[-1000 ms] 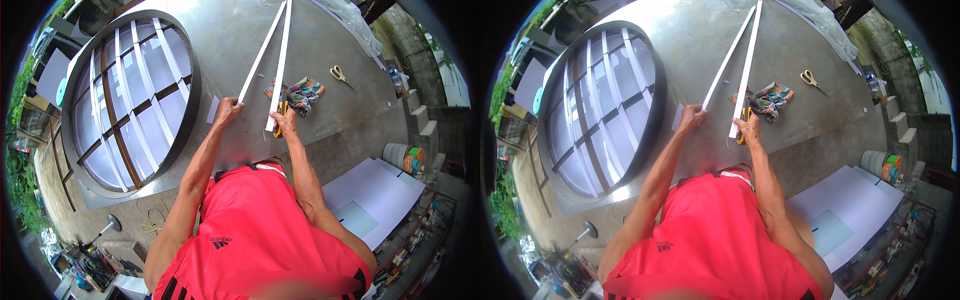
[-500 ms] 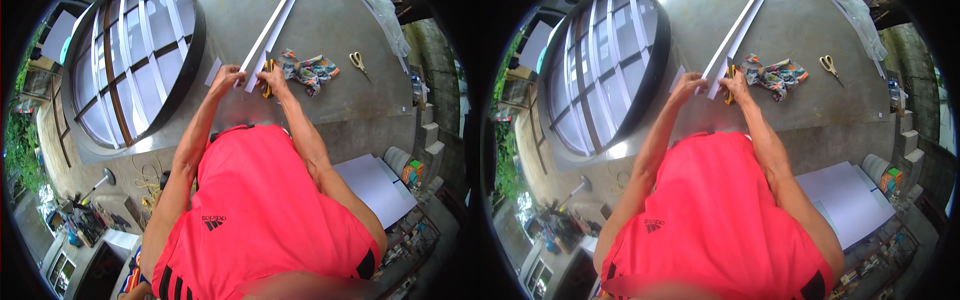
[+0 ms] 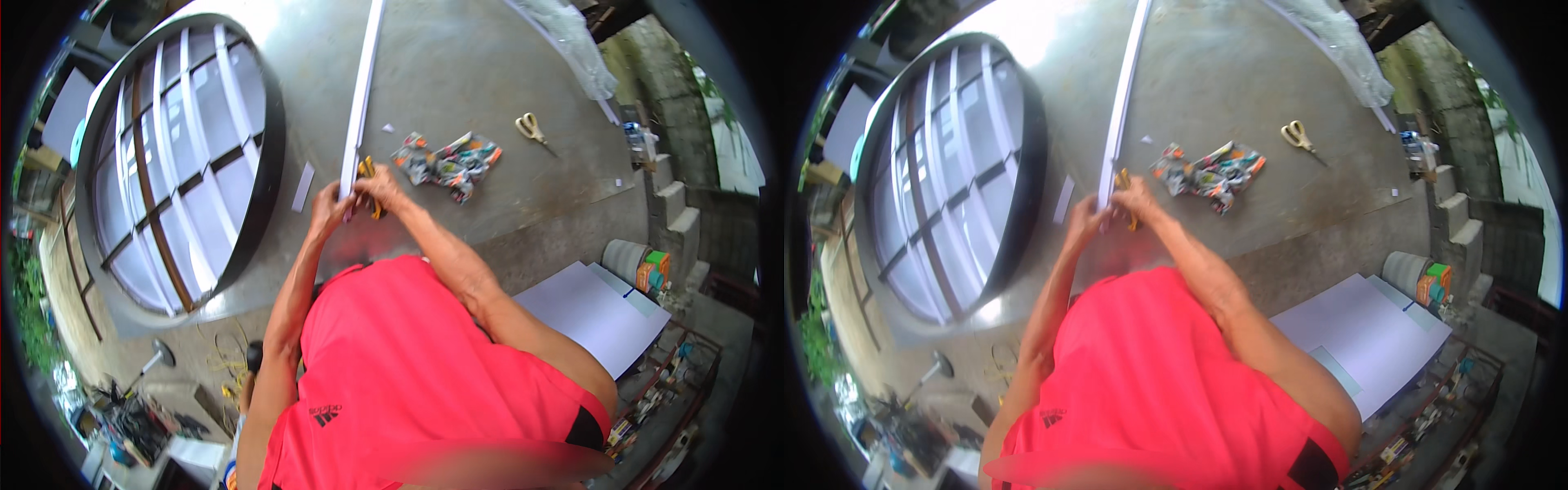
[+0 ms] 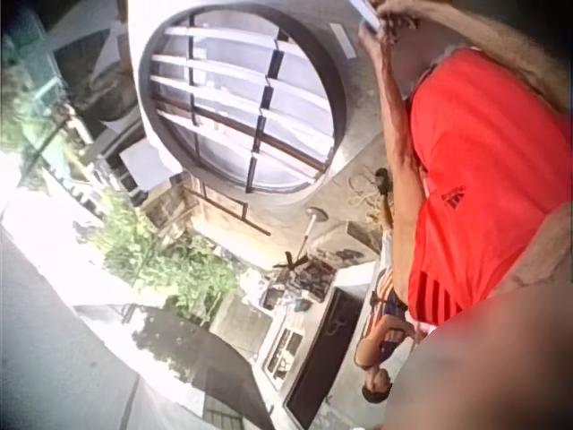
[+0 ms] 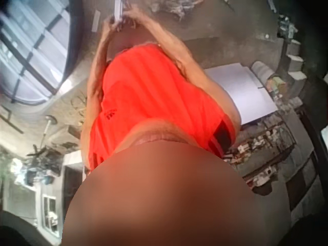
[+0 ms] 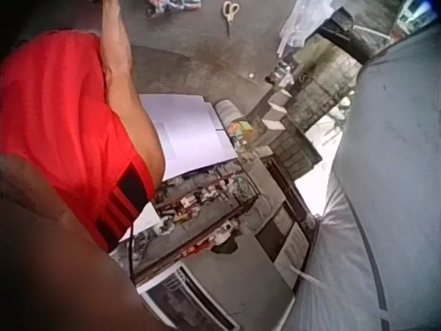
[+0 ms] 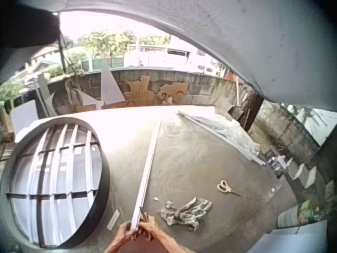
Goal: Assembling a circular sign by measuring, cutting, and placing white vinyl or plastic strips onto a frame.
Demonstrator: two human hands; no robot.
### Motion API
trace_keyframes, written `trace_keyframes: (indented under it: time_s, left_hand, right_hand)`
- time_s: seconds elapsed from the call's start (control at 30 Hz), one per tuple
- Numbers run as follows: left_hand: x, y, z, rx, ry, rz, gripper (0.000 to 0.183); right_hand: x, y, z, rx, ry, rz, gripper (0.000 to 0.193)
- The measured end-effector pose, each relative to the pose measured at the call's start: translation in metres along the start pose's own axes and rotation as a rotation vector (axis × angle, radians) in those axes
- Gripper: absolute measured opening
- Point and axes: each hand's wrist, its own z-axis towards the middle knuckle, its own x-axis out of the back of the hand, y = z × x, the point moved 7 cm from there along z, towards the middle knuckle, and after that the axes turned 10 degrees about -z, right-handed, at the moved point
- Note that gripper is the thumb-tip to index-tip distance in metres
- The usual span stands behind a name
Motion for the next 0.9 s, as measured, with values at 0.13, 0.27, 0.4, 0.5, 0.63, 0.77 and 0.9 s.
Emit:
trace_keyframes:
  time_s: [0.13, 0.27, 0.4, 0.5, 0.63, 0.77, 0.9]
  left_hand:
    - [-0.001, -0.006, -0.005, 0.16, 0.057, 0.018, 0.042]
    - [-0.005, 0.016, -0.014, -0.276, 0.121, 0.252, 0.041]
    - [-0.02, 0.007, -0.022, -0.298, 0.086, 0.37, 0.04]
    - [-0.025, 0.008, -0.028, -0.291, 0.079, 0.365, 0.041]
    - [-0.024, 0.006, -0.029, -0.192, 0.008, 0.329, 0.033]
    - [-0.022, -0.038, -0.032, 0.425, -0.234, -0.554, 0.045]
    - [-0.018, -0.043, -0.04, 0.455, -0.403, -0.839, 0.042]
  right_hand:
    - [0.007, 0.005, 0.0, -0.067, 0.107, 0.078, 0.036]
    - [0.016, 0.001, 0.008, -0.032, 0.336, -0.33, 0.045]
    - [0.013, -0.016, 0.007, 0.044, 0.507, -0.729, 0.049]
    - [0.009, -0.02, 0.005, -0.024, 0.536, -0.811, 0.051]
    - [0.01, -0.02, 0.005, -0.078, 0.541, -0.816, 0.043]
    - [0.018, -0.021, 0.011, -0.065, 0.562, -0.861, 0.044]
    - [0.018, -0.027, 0.015, -0.054, 0.387, -0.785, 0.043]
